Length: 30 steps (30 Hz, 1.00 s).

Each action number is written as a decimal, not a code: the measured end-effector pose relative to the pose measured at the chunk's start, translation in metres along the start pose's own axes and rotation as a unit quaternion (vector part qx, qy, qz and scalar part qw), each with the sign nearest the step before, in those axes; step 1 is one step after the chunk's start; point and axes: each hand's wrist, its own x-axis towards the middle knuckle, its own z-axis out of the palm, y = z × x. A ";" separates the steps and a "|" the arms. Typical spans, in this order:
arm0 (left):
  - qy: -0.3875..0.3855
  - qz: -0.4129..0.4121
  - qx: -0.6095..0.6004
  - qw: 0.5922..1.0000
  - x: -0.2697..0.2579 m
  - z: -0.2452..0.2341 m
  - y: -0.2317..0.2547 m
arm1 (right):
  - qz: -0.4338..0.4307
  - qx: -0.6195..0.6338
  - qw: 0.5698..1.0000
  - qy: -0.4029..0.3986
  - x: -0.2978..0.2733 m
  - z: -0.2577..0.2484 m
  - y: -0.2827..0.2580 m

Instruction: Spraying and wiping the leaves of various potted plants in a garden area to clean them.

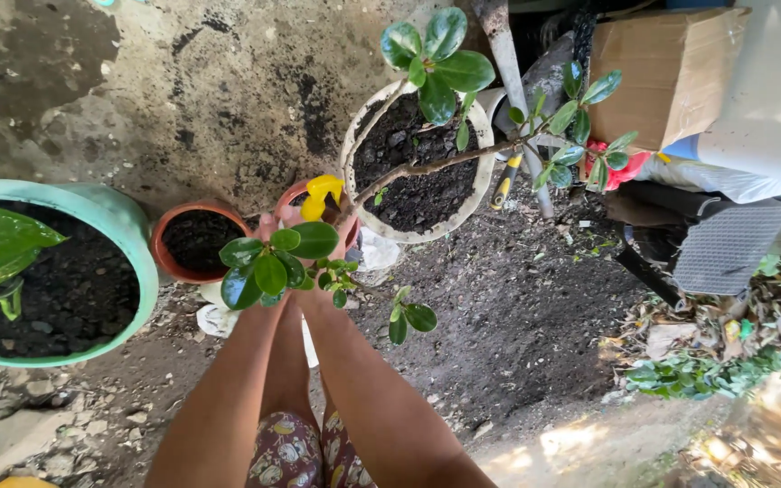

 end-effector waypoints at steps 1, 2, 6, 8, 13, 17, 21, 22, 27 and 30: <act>-0.001 0.002 -0.003 1.000 0.004 -0.011 0.015 | -0.013 -0.023 1.000 0.013 0.001 0.009 -0.001; -0.002 0.005 -0.007 1.000 0.008 -0.020 0.028 | -0.025 -0.046 0.998 0.025 0.001 0.013 -0.001; -0.002 0.013 -0.017 1.000 0.021 -0.058 0.076 | -0.073 -0.134 0.985 0.074 0.001 0.028 -0.003; -0.003 0.013 -0.020 1.000 0.023 -0.070 0.089 | -0.094 -0.176 0.975 0.101 0.000 0.035 -0.002; 0.012 0.011 -0.051 0.999 0.038 -0.064 0.073 | -0.153 -0.276 0.935 0.163 0.006 0.047 -0.004; 0.015 0.007 0.019 1.000 0.046 -0.072 0.093 | -0.200 -0.349 0.890 0.216 0.022 0.047 -0.043; -0.001 0.007 0.027 1.000 0.047 -0.082 0.115 | -0.226 -0.398 0.852 0.255 0.031 0.037 0.001; 0.002 0.000 0.045 0.999 0.047 -0.081 0.114 | -0.228 -0.412 0.841 0.267 0.034 0.032 0.001; 0.026 -0.009 0.054 0.998 0.050 -0.072 0.097 | -0.253 -0.480 0.808 0.229 0.031 0.035 -0.001; 0.042 -0.002 0.036 0.998 0.041 -0.069 0.088 | -0.196 -0.435 0.850 0.222 0.022 0.039 0.001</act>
